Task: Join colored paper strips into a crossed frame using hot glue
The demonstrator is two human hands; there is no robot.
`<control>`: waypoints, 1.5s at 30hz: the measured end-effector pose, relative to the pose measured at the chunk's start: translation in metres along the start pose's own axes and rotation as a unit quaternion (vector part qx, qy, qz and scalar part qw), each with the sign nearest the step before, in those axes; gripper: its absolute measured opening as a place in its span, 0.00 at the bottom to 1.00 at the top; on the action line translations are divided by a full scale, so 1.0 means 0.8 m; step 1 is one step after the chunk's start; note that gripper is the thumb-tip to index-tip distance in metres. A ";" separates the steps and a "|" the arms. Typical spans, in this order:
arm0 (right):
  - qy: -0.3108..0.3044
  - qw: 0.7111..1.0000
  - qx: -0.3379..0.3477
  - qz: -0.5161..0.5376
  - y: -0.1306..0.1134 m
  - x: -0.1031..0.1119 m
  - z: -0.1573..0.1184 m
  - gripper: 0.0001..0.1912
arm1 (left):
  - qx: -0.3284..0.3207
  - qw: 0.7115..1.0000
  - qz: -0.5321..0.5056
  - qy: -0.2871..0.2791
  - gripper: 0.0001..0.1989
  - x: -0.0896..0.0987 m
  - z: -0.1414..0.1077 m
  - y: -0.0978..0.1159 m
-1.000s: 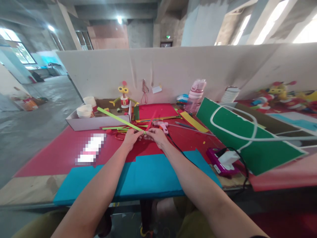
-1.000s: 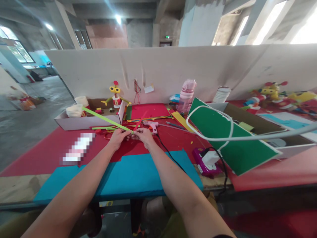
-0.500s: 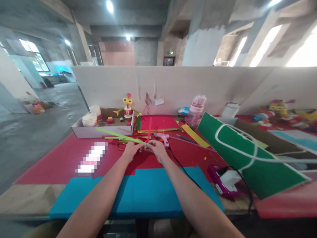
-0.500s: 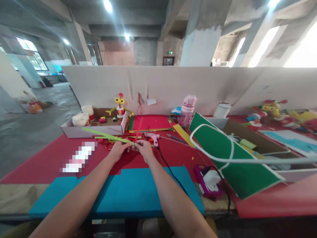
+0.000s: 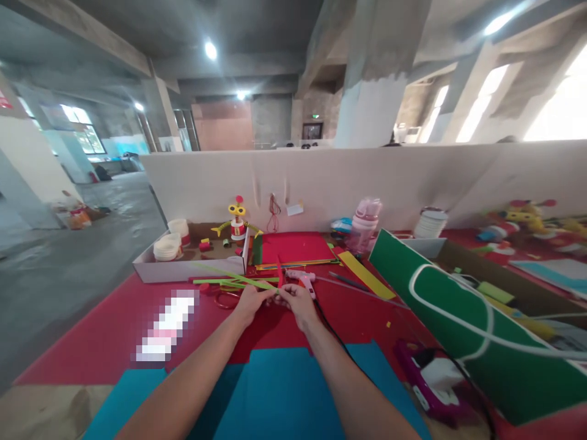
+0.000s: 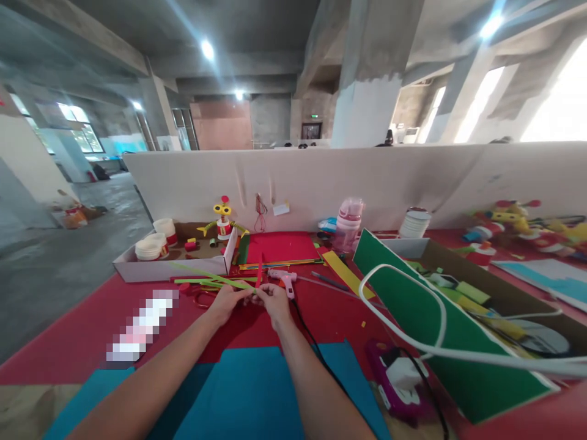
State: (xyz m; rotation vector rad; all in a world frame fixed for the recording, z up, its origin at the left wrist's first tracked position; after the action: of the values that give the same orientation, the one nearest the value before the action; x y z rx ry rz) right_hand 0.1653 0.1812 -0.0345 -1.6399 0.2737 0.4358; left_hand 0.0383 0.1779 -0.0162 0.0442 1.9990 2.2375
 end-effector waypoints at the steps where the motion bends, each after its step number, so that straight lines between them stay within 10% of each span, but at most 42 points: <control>1: 0.000 1.000 0.007 -0.001 -0.002 0.002 0.002 0.20 | 0.006 1.000 -0.018 -0.004 0.11 -0.003 0.002 -0.001; 45: 0.001 1.000 0.014 -0.001 -0.004 -0.002 -0.010 0.14 | 0.002 1.000 -0.023 0.002 0.13 0.002 -0.011 -0.006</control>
State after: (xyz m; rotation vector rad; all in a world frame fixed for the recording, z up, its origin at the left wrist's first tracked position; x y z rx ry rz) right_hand 0.1662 0.1739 -0.0301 -1.6130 0.2778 0.4279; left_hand 0.0360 0.1702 -0.0222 -0.0055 1.9841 2.2075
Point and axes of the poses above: each hand's wrist, its own z-axis towards the middle knuckle, its own x-axis out of the back of the hand, y = z × x, the point moved 4 cm from there along z, towards the middle knuckle, and after that the axes turned 3 degrees about -x, right-handed, at the moved point
